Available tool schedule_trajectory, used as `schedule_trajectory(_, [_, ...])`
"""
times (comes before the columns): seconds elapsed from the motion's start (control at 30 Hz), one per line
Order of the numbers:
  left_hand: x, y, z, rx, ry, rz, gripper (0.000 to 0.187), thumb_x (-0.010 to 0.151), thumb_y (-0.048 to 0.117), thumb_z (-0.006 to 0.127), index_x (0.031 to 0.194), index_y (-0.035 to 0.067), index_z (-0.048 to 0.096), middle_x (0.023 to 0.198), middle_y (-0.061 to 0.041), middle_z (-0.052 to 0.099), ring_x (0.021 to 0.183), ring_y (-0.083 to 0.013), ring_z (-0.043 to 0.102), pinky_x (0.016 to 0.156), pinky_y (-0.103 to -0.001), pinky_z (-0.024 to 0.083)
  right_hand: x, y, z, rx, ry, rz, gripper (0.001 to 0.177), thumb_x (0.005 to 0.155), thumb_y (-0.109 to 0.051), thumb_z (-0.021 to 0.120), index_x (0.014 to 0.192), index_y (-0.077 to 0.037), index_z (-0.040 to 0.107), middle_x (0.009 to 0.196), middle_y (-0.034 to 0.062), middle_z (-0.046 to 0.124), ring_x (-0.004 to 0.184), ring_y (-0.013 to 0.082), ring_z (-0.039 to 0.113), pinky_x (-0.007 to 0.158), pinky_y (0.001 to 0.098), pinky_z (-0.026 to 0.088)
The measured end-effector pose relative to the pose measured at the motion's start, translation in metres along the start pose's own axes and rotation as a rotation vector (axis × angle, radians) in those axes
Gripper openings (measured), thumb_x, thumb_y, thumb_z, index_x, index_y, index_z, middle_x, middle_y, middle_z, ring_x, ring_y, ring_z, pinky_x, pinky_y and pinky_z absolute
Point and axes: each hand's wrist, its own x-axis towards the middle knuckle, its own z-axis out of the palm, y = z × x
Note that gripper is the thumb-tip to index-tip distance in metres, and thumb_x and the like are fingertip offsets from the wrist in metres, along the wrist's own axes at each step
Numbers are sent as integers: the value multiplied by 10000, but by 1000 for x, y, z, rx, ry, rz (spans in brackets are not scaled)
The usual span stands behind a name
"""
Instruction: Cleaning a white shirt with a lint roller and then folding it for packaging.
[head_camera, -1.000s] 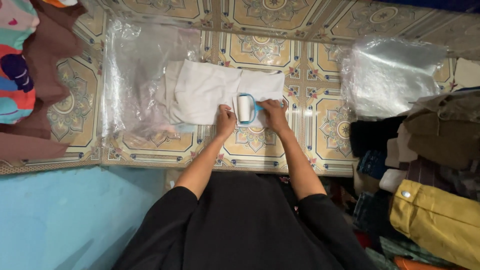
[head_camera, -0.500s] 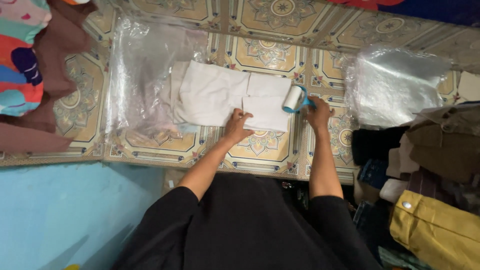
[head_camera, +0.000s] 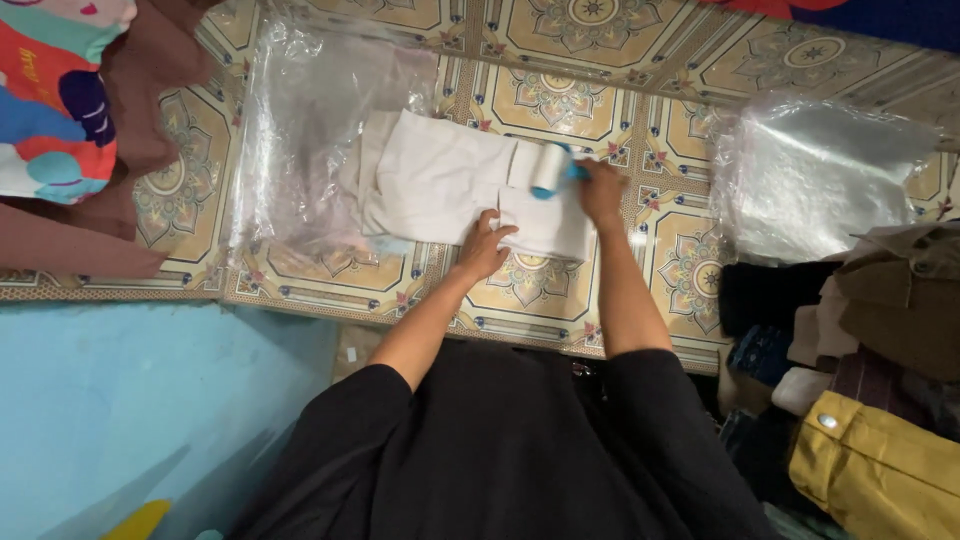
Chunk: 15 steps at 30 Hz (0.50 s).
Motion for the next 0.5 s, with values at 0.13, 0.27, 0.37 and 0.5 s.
schedule_trajectory(0.13, [4, -20, 8, -109, -36, 15, 490, 834, 172, 756, 1316, 238, 702, 1489, -130, 387, 1140, -394, 636, 1058, -469, 541, -50, 17, -96, -98, -7, 96, 421, 920, -101, 680, 1264, -343, 701, 1153, 43, 685, 1135, 356, 647, 994, 776, 351])
schedule_trajectory(0.27, [1, -22, -7, -273, -11, 67, 491, 812, 117, 749, 1299, 172, 713, 1473, -174, 437, 1072, -386, 687, 1020, -472, 557, -64, 99, -75, -32, 12, 116, 455, 909, -42, 672, 1266, -325, 690, 1133, 47, 676, 1138, 390, 637, 1043, 816, 238])
schedule_trajectory(0.37, [-1, -19, -14, -373, -33, 32, 440, 834, 34, 648, 1257, 130, 717, 1476, -194, 453, 1076, -375, 698, 953, -383, 590, -73, 83, -51, 2, -72, 41, 448, 918, -60, 662, 1281, -320, 698, 1224, 56, 687, 1202, 407, 621, 1095, 803, 198])
schedule_trajectory(0.5, [-3, -19, -14, -559, 30, -97, 326, 876, 10, 568, 1158, 127, 681, 1295, -155, 527, 1032, -343, 716, 932, -388, 593, -81, 25, 15, 267, 24, -163, 408, 885, -3, 656, 1185, -261, 756, 1110, 76, 728, 1119, 375, 658, 1118, 607, 372])
